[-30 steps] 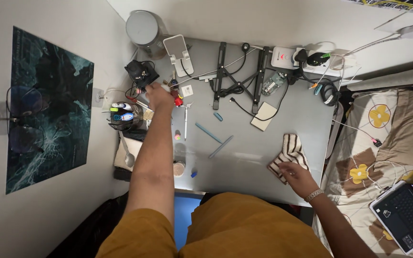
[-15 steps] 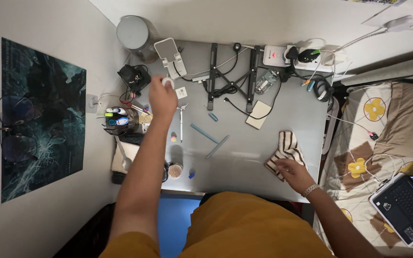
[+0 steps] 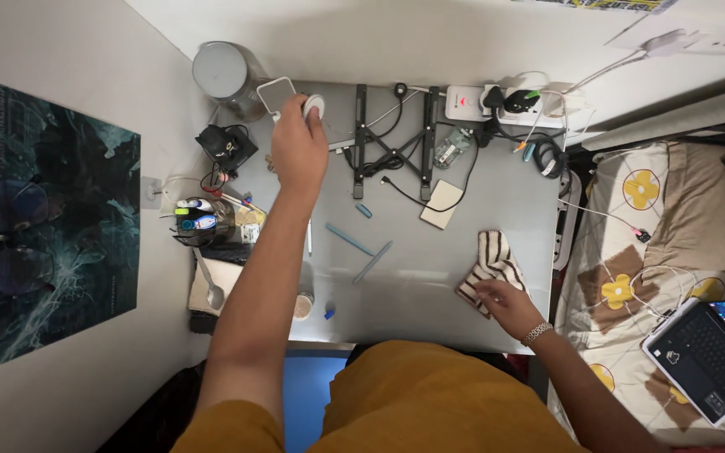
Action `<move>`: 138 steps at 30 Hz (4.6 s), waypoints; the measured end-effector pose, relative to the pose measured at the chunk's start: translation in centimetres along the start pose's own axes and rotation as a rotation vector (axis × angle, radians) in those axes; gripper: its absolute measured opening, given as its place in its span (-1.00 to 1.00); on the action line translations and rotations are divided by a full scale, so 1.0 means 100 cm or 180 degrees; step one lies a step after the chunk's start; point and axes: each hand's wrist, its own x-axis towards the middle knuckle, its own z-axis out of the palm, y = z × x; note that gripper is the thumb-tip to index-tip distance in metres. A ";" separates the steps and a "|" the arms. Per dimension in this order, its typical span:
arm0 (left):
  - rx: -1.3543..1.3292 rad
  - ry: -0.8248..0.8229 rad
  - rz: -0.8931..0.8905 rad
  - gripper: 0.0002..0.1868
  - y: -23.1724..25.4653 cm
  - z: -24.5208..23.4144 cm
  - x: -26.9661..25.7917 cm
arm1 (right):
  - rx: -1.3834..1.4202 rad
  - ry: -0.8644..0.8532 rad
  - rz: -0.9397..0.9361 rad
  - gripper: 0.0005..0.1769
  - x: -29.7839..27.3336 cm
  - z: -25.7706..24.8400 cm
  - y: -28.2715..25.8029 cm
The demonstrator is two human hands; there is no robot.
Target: The person wipes a desk surface with a striped cloth, then handles a laptop on the bed, and returns to the desk to untangle and arrange cables, pens, and small items. The person moves objects around the desk and continues wiping sections of the surface.
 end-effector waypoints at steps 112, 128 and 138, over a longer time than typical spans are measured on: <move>0.1501 -0.3363 -0.1167 -0.36 0.074 0.134 -0.367 | 0.0374 -0.0308 -0.0693 -0.68 0.017 -0.081 0.178; 0.1327 -0.3644 -0.1340 -0.19 0.033 0.153 -0.386 | 0.0583 -0.0078 -0.0479 -0.66 0.034 -0.126 0.194; 0.1088 -0.3956 -0.1159 -0.20 -0.009 0.166 -0.376 | 0.0502 -0.0103 -0.0401 -0.70 0.064 -0.090 0.177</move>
